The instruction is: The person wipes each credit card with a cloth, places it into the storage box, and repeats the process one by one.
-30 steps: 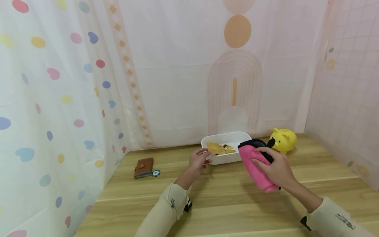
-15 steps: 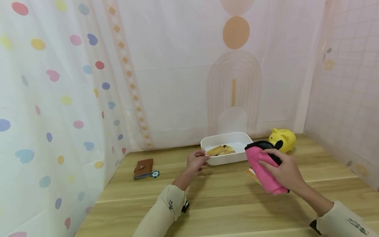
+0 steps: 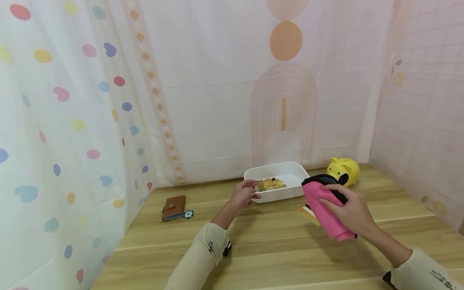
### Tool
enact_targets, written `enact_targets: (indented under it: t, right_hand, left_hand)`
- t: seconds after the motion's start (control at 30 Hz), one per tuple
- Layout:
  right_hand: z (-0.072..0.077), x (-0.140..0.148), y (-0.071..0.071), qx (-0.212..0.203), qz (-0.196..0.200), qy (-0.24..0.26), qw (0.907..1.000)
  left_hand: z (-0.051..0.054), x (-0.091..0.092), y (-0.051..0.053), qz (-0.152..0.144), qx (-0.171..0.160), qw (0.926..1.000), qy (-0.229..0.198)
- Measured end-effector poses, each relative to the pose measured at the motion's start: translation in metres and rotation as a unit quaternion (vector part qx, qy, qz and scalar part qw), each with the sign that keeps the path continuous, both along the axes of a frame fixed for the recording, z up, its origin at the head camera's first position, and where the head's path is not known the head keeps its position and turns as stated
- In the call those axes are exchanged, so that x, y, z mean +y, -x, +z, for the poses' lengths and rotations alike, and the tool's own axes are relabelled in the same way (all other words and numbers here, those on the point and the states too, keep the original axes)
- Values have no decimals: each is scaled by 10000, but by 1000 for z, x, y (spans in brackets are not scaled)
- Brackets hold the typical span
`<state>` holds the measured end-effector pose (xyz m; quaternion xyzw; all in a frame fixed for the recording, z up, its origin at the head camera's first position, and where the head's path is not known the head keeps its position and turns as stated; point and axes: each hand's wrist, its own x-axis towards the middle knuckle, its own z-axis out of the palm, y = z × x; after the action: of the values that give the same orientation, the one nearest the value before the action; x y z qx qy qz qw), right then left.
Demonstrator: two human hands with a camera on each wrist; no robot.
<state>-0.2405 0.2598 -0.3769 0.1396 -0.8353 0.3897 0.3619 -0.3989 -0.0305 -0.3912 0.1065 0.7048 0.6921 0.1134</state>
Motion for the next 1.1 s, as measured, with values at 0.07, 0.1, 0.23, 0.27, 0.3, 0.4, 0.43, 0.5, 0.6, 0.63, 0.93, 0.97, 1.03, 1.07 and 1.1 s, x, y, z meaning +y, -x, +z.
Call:
enact_targets:
  t: [0.07,0.1,0.23,0.27,0.3,0.4,0.43,0.5,0.6,0.63,0.93,0.97,1.03,1.07,1.1]
  right_hand:
    - [0,1,0,-1,-1,-4,10000]
    - [1,1,0,-4,-1,-6,10000]
    - [0,1,0,12,-43,-11,10000]
    - [0,1,0,17,-54,-7,10000]
    - [0,1,0,24,-64,-6,10000]
    - [-1,1,-2,46,-93,3,9999]
    - [-1,1,-2,44,-104,-4,9999]
    - [-1,2,-3,38,-91,10,10000]
    - [-1,5,-6,35,-109,22,9999]
    - [0,6,-7,51,-124,22,9999]
    - [-1,17,-17,156,-332,-6,9993]
    - [-1,18,-18,162,-360,-9,9992]
    - [-2,18,-21,148,-433,-11,9990]
    - [-2,19,-22,141,-443,-7,9989]
    - [-2,19,-23,133,-450,-5,9989]
  left_hand:
    - [-1,1,2,109,-110,9998,-85]
    - [-1,1,4,145,-133,9998,-104]
    - [1,3,12,135,-172,9996,-175]
    - [1,3,15,120,-170,9996,-188]
    - [1,4,17,92,-177,9996,-203]
    - [1,5,20,-79,-241,9995,-164]
    - [1,6,19,-162,-240,9995,-124]
    - [1,8,16,-297,-143,9995,-16]
    - [0,14,9,-481,266,9981,268]
    - [1,17,6,-533,438,9970,357]
    - [2,60,-11,-2215,2143,9405,1430]
    - [2,65,-13,-2460,2267,9297,1543]
    - [1,73,-14,-2816,2449,9093,1841]
    - [0,76,-14,-2925,2537,9001,1997]
    - [0,80,-14,-2994,2563,8933,2160]
